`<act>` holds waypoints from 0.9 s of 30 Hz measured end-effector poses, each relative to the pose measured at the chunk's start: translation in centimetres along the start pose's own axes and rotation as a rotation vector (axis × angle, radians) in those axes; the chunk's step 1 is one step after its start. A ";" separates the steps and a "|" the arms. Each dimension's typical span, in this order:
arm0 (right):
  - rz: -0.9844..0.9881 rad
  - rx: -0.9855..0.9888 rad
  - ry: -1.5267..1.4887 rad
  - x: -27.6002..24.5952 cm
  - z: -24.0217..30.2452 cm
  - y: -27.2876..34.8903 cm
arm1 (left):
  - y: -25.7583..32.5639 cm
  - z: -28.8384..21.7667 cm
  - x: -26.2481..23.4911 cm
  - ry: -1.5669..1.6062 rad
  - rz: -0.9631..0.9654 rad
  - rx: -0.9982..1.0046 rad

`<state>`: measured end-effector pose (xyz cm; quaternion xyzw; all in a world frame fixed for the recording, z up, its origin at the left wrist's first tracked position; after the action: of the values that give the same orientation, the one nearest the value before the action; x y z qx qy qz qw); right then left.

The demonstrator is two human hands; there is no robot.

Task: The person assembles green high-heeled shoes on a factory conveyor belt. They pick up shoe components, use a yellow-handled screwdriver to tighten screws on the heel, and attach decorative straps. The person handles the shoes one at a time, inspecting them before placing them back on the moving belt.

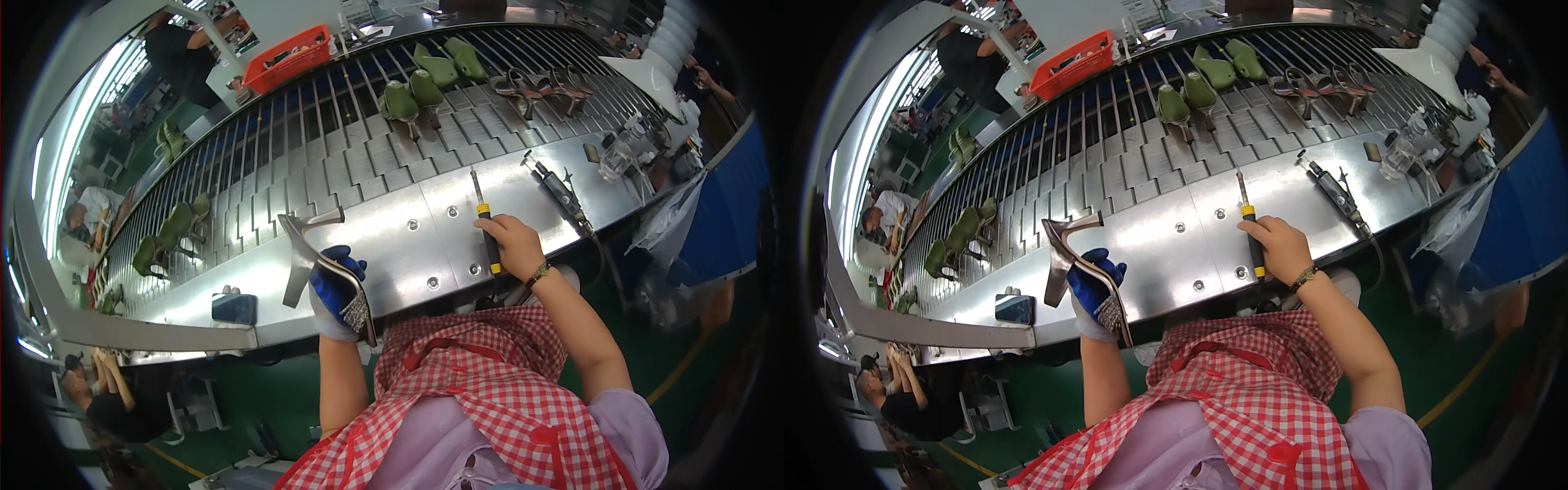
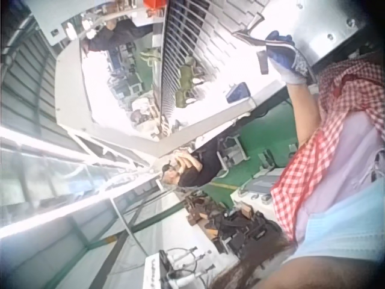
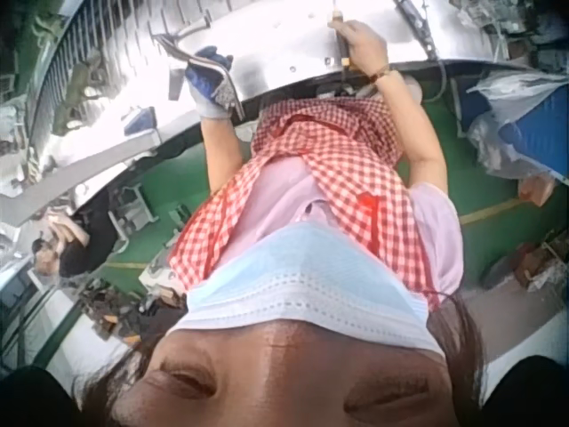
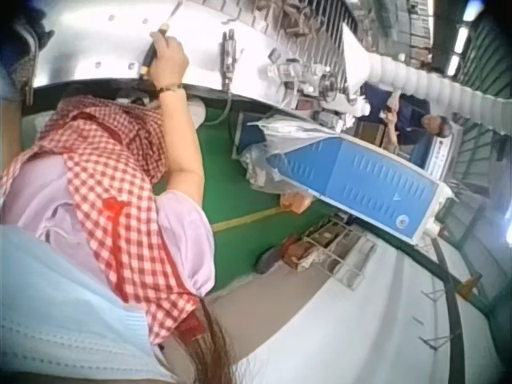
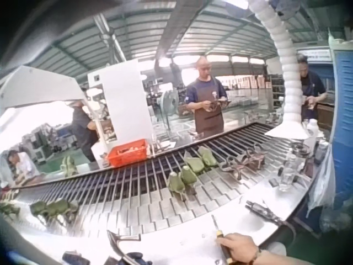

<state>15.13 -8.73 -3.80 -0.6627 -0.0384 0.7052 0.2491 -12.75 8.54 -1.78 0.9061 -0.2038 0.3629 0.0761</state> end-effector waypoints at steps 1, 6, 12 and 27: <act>0.033 -0.030 0.064 1.1 -0.7 0.2 | 0.4 -0.2 0.5 -0.020 -0.020 -0.014; 0.129 -0.114 0.163 2.0 -1.5 0.3 | 0.8 -0.2 1.9 -0.076 0.079 -0.127; 0.078 -0.002 0.026 1.0 -0.9 0.3 | 0.2 1.5 3.6 -0.142 0.139 -0.358; 0.594 0.090 -0.813 -8.6 0.5 -6.0 | -5.4 0.8 12.6 -1.155 1.106 0.103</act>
<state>16.41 -6.83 6.44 -0.3052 0.0885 0.9476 0.0309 -1.73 9.29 6.33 0.7206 -0.6137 -0.1696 -0.2743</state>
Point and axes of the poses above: each hand's wrist, its own y-axis away from the middle knuckle, its own x-axis out of the palm, z = x × y, the point moved 1 cm from there along -y, towards the middle knuckle, and after that the axes turned 15 degrees about y, right-handed, at the moved point
